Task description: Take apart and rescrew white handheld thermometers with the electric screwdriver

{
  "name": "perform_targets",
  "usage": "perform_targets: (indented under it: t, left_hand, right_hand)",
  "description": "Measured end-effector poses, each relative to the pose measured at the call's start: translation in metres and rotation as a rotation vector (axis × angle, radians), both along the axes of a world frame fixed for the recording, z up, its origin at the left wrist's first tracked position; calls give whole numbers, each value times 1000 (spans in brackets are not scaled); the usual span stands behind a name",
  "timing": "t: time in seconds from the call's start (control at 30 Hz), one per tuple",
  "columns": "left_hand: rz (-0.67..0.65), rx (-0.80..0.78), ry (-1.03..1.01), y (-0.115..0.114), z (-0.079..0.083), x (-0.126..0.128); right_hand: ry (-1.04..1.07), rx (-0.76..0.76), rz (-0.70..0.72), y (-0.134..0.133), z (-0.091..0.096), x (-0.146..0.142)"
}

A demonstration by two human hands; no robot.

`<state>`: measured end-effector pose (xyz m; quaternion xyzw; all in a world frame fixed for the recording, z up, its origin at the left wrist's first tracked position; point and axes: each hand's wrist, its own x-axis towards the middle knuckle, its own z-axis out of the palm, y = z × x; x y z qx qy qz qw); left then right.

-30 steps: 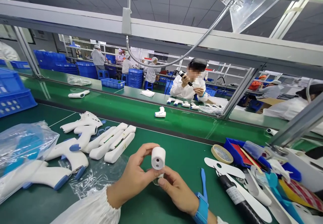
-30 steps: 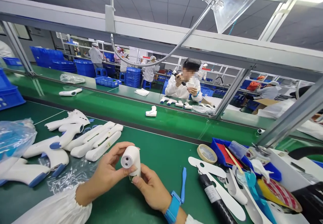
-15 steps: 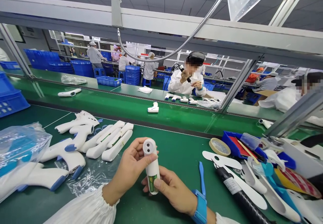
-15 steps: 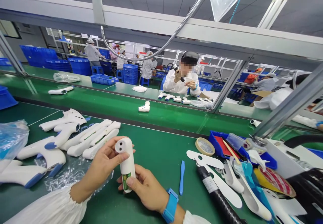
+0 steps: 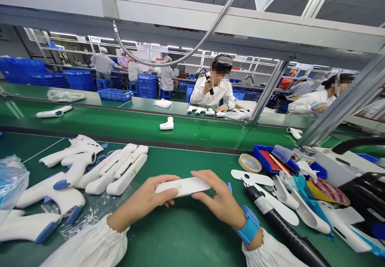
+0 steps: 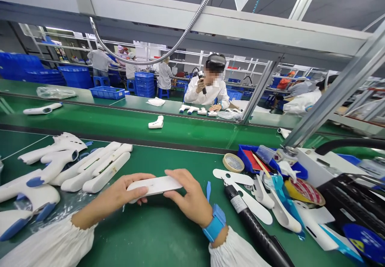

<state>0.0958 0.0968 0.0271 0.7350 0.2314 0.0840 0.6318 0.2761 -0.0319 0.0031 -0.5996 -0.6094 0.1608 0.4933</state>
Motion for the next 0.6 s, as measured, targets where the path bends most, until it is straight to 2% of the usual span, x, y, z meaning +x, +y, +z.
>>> perform_targets:
  t: [0.13,0.23,0.37,0.6]
  left_hand:
    - [178,238,-57,-10,-5,1]
    - [234,338,-64,-16,-9,2]
    - [233,358,-40,-19,-10,3]
    - [170,183,-43,-15,-8,4]
  right_hand:
    - [436,-46,7,1,2,-7]
    - [692,-37,44,4,0,-9]
    - [769,-28,13,6,0,-8]
    - [820,-28,50,4,2,-6]
